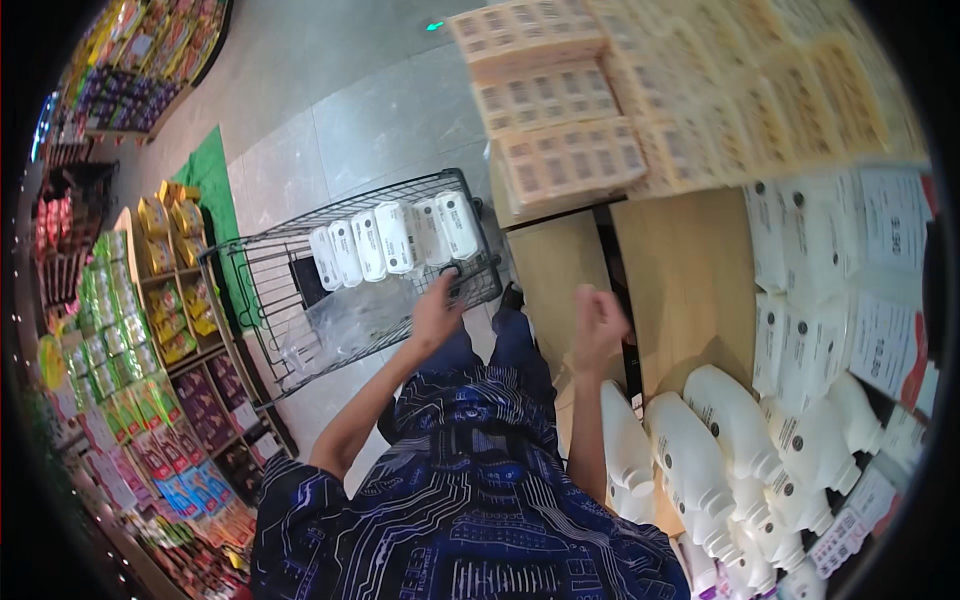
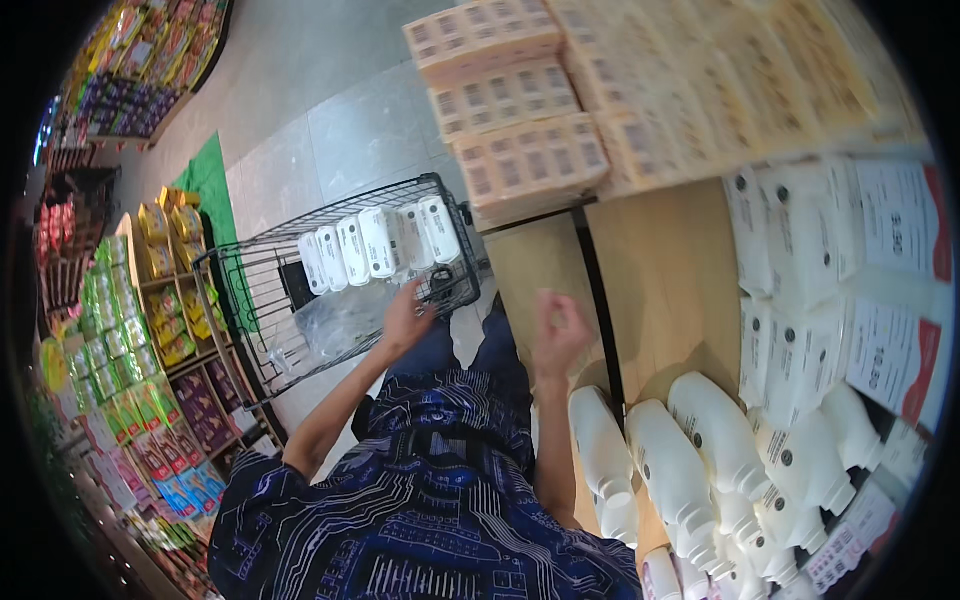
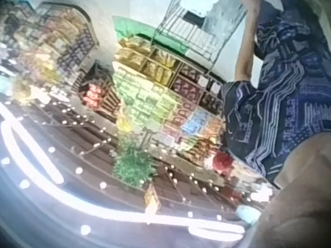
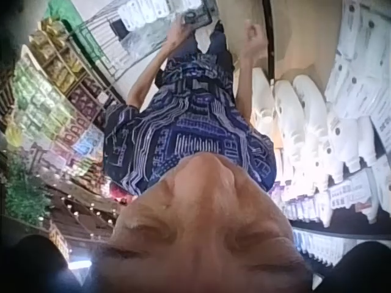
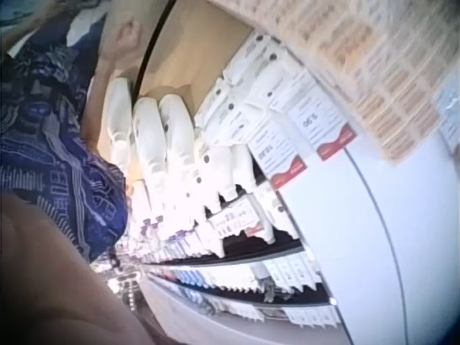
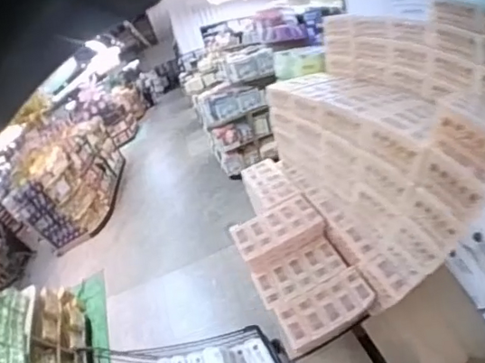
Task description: Organizing boxes of products on a shelf and placing a bottle of detergent into a plastic bag.
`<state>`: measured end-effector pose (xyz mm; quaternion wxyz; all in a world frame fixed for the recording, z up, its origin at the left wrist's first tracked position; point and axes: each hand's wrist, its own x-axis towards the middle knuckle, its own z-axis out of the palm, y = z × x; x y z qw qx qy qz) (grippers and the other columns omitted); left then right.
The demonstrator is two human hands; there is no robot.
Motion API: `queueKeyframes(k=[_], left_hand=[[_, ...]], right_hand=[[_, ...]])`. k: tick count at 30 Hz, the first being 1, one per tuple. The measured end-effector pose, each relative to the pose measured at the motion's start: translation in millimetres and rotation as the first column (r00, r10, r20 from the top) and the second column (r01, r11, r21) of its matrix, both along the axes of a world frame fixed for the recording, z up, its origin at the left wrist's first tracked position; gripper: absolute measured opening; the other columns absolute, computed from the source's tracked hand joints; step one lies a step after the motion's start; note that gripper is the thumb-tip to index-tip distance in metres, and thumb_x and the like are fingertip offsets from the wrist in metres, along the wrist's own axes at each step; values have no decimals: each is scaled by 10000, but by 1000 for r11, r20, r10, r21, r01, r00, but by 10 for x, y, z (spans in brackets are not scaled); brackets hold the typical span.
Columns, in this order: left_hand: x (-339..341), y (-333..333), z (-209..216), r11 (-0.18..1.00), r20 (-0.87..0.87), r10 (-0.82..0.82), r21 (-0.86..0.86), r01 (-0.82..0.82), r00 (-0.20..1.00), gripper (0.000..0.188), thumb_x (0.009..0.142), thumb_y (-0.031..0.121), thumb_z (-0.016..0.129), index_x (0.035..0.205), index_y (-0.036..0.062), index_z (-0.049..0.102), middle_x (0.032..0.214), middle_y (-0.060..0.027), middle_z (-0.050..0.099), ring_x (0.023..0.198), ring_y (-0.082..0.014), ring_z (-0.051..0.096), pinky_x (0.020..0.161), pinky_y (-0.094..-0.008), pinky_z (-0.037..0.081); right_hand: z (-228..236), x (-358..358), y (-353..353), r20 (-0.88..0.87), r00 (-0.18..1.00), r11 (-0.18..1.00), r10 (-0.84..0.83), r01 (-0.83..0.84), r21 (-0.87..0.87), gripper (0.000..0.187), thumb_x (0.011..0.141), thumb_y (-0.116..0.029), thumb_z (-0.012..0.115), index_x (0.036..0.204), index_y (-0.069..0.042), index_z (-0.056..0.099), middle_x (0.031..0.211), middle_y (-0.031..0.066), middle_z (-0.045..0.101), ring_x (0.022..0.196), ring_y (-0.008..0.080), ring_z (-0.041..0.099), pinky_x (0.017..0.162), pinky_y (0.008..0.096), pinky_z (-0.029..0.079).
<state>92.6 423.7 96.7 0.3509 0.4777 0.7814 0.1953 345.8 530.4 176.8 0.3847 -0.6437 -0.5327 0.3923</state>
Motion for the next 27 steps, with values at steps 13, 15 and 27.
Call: queueKeyframes(k=[13, 15, 27], left_hand=[[-2491, -328, -1631, 923, -334, 378, 205, -325, 863, 612, 848, 193, 686, 1377, -17, 460, 1264, -240, 562, 1169, -408, 532, 973, -499, 441], [-2586, -98, -1769, 922, -378, 381, 228, -314, 844, 635, 841, 211, 702, 1373, -31, 453, 1260, -247, 551, 1156, -418, 521, 984, -510, 424], [-2512, 164, -1993, 929, -376, 359, 51, -367, 854, 1011, 721, 381, 817, 1511, 22, 300, 1336, -326, 423, 1174, -486, 467, 947, -516, 448]], right_hand=[[-2660, -3518, -362, -19, 793, 658, 609, -519, -546, 1021, 648, -478, 884, 1361, 112, 453, 1272, 300, 572, 1213, 400, 560, 1030, 421, 457], [-2866, -3845, -441, 84, 830, 700, 552, -405, -588, 1216, 575, -505, 910, 1435, 124, 324, 1380, 320, 471, 1286, 405, 494, 1073, 432, 425], [-2966, -3458, -148, -136, 883, 624, 449, -418, -660, 793, 636, -373, 903, 1260, 18, 610, 1115, 193, 706, 1019, 287, 691, 901, 368, 529]])
